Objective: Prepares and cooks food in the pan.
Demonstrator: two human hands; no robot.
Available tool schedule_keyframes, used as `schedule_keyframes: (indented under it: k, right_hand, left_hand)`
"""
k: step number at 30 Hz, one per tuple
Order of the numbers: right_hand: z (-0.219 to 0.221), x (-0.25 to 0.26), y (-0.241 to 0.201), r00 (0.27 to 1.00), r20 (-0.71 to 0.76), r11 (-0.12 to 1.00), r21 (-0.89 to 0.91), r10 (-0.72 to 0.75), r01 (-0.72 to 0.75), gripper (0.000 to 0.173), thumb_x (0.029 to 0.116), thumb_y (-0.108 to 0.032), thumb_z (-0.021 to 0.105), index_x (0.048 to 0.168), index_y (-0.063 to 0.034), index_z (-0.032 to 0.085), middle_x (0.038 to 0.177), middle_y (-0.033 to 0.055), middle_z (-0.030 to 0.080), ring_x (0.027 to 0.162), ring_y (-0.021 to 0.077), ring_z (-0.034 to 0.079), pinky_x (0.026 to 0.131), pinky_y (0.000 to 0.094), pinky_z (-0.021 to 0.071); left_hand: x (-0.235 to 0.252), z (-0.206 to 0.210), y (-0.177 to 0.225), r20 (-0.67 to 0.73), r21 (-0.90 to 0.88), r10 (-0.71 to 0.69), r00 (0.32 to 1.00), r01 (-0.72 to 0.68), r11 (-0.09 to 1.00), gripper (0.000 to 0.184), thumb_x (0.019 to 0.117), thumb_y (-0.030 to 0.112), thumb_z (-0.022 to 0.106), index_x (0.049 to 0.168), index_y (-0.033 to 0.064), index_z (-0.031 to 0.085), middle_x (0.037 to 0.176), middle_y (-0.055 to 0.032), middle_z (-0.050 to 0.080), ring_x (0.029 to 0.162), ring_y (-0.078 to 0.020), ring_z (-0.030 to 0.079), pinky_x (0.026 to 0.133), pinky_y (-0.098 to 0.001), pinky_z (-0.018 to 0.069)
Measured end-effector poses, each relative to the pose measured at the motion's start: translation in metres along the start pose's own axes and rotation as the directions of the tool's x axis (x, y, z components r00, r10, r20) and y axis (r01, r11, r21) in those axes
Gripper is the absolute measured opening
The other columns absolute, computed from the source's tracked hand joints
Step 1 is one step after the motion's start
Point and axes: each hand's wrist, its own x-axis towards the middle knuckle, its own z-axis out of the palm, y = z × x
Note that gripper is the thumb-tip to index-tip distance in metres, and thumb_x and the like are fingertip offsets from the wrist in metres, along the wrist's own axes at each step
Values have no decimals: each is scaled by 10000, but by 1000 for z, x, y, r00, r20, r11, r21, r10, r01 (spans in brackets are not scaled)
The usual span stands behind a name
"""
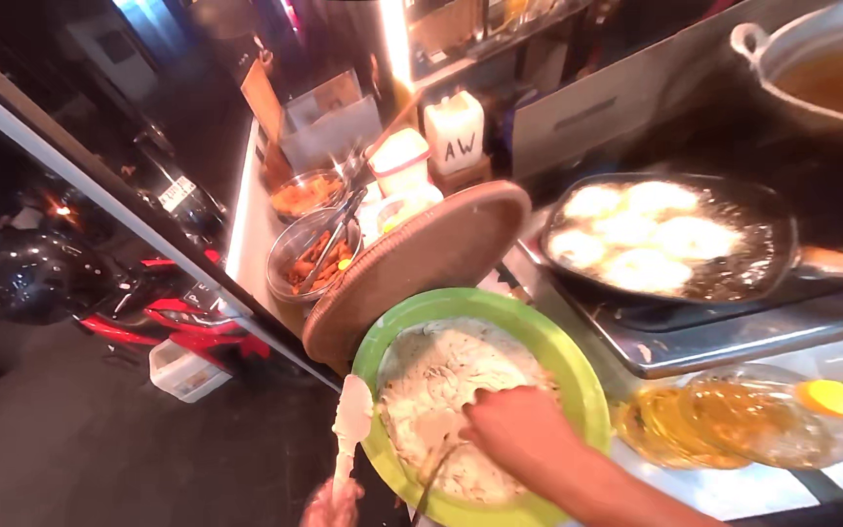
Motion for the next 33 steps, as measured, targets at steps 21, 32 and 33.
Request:
schedule_keyframes:
  k: [21,32,33]
  right_hand:
    - [95,-113,117,823,-223,810,434,522,-395,488,962,-644,557,1044,-218,780,931,101,752,860,355,732,648,610,557]
    - [105,-111,129,819,-294,825,455,493,-334,517,961,-660,530,1032,-215,782,895,68,737,778,308,719,595,574,552]
    - [106,-109,129,823,-288,825,459,490,-331,521,958,-668,525,1031,-220,781,893,64,736,781,303,720,594,569,553]
  left_hand:
    - [57,105,77,215,694,-326,921,91,714,516,955,455,658,1258,38,636,1144,-178,698,1080,-325,676,960,-560,530]
    - [61,113,73,363,259,-389,847,309,915,396,900,394,783,1045,50,652,739,-31,632,506,-90,493,475,-267,425]
    - [60,115,74,359,267,-385,850,301,915,418,885,397,798,1056,49,642,725,-30,620,498,-91,492,470,-266,428]
